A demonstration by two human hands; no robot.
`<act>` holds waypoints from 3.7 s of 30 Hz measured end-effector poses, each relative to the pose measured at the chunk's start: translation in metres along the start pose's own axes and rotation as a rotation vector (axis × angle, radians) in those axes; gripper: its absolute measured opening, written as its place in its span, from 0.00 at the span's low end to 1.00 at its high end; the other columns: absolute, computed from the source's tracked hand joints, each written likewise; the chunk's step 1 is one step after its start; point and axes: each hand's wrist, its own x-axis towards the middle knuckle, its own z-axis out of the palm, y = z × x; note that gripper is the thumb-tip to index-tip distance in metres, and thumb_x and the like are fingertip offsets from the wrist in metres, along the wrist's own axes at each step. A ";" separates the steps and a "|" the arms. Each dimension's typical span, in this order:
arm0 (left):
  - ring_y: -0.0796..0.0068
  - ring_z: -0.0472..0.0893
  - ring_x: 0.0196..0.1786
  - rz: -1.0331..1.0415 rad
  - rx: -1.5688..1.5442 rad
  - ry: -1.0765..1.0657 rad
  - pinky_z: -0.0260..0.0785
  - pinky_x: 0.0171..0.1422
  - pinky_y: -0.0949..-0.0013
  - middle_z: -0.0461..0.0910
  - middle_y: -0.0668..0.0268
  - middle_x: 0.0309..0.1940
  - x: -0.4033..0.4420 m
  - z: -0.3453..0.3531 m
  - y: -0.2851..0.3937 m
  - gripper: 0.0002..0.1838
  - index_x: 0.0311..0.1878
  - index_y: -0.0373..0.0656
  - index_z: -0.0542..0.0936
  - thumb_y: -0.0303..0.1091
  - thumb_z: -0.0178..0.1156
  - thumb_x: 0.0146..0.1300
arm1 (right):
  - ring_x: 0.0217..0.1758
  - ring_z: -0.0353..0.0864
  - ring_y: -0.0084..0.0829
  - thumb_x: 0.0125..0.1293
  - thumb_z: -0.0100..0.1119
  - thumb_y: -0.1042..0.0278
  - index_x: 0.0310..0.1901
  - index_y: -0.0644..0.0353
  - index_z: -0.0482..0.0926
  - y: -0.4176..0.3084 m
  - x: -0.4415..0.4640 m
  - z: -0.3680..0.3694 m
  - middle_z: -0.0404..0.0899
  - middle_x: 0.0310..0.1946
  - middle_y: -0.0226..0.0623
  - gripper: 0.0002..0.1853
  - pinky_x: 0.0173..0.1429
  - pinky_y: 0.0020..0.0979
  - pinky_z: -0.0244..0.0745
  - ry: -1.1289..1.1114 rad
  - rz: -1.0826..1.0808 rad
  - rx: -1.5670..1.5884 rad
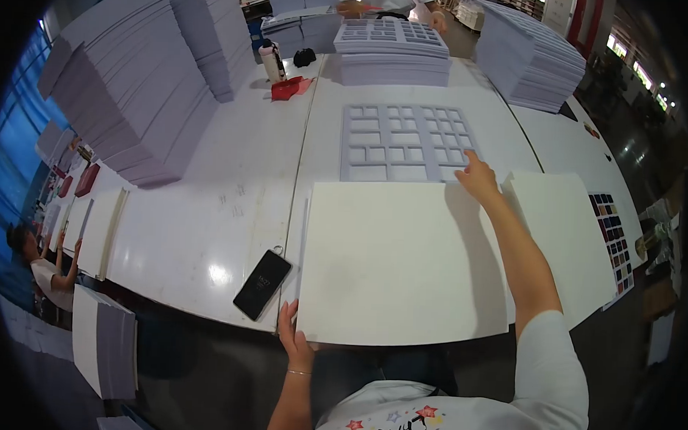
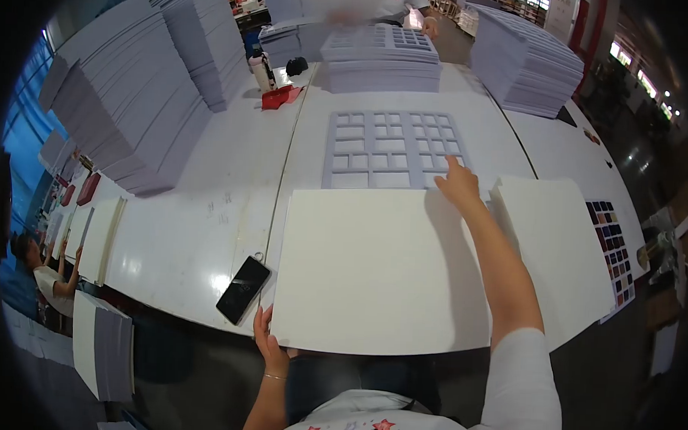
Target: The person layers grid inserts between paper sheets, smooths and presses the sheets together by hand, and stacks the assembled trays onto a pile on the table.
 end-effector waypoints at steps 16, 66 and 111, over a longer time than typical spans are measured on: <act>0.58 0.71 0.57 -0.075 -0.167 0.004 0.63 0.61 0.60 0.67 0.46 0.58 -0.005 0.002 -0.001 0.38 0.65 0.31 0.54 0.57 0.43 0.64 | 0.20 0.78 0.29 0.44 0.64 0.71 0.62 0.62 0.54 -0.052 0.098 -0.008 0.77 0.23 0.40 0.42 0.26 0.27 0.75 -0.192 0.194 0.272; 0.65 0.66 0.63 -0.274 -0.126 0.090 0.55 0.68 0.66 0.66 0.52 0.60 -0.031 -0.020 0.007 0.34 0.63 0.33 0.62 0.18 0.62 0.52 | 0.65 0.62 0.39 0.47 0.71 0.54 0.66 0.78 0.36 0.269 -0.320 -0.115 0.58 0.62 0.60 0.60 0.66 0.31 0.59 0.737 0.738 0.269; 0.71 0.74 0.54 -0.093 0.091 0.045 0.63 0.61 0.70 0.76 0.58 0.51 -0.010 -0.020 0.044 0.34 0.60 0.35 0.67 0.25 0.69 0.47 | 0.66 0.61 0.33 0.61 0.49 0.79 0.68 0.59 0.52 0.072 -0.216 -0.060 0.60 0.64 0.40 0.33 0.69 0.33 0.52 -0.075 0.139 1.083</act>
